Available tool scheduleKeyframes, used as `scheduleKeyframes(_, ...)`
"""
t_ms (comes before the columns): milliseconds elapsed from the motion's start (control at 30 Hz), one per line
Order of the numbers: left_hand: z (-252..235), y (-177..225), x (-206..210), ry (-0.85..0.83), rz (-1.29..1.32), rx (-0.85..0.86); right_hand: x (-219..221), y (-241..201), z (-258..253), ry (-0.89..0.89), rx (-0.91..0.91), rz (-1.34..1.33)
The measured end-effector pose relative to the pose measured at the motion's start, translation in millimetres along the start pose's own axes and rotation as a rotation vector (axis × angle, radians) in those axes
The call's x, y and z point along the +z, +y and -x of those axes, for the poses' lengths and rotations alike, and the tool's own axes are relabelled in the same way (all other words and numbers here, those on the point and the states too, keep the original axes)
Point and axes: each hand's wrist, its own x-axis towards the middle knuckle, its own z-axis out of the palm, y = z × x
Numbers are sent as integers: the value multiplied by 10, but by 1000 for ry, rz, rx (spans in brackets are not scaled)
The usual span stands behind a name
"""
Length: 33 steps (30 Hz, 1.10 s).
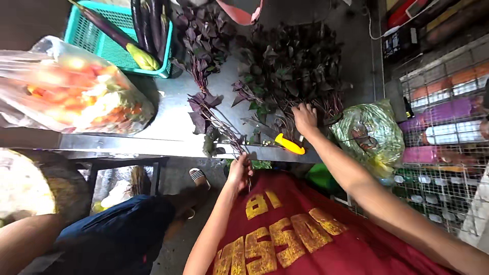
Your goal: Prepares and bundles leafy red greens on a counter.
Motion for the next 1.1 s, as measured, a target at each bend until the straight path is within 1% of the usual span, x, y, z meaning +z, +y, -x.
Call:
scheduleKeyframes(67,45,-53,-58,-10,13,-9,-71,44,-3,-23,-29,38)
scheduleKeyframes(200,122,45,-2,-10,23,-5,-154,48,16,-53,-100,107)
scheduleKeyframes(267,120,110,57,11,21,9,-214,37,53,-50,-144,96)
scheduleKeyframes(367,149,286,176,22,21,68,-416,-56,148,12,-204,-6)
scheduleKeyframes(433,217,429,308,-29,-12,106,-514,-86,243,103,-289,-129)
scheduleKeyframes(500,290,578,485,-83,-64,148,-594,-137,364,123,-388,-245)
scheduleKeyframes(567,347,704,675,-127,-107,201,-578,-231,528,95,-498,-314)
scheduleKeyframes(633,374,792,825,-182,-134,237,-425,-358,728,80,-601,-331)
scheduleKeyframes(700,404,835,965,-158,-132,266,-210,-456,904,71,-680,-338)
scheduleKeyframes(733,398,840,1017,-124,-110,277,-138,-470,979,23,-667,-326)
scheduleKeyframes(800,352,844,1122,-1,14,301,-107,-437,1144,-54,-565,-258)
scheduleKeyframes(900,258,937,1013,124,121,334,-165,-214,1277,-31,-410,-112)
scheduleKeyframes(967,294,980,915,135,93,330,-233,-47,1254,-99,-305,-74)
scheduleKeyframes(1000,347,978,898,121,55,320,-238,5,1230,-124,-298,-101)
scheduleKeyframes(1033,412,963,902,100,12,307,-238,-5,1217,-131,-312,-145)
scheduleKeyframes(1100,477,912,958,78,-10,316,-222,-243,1225,-102,-356,-286)
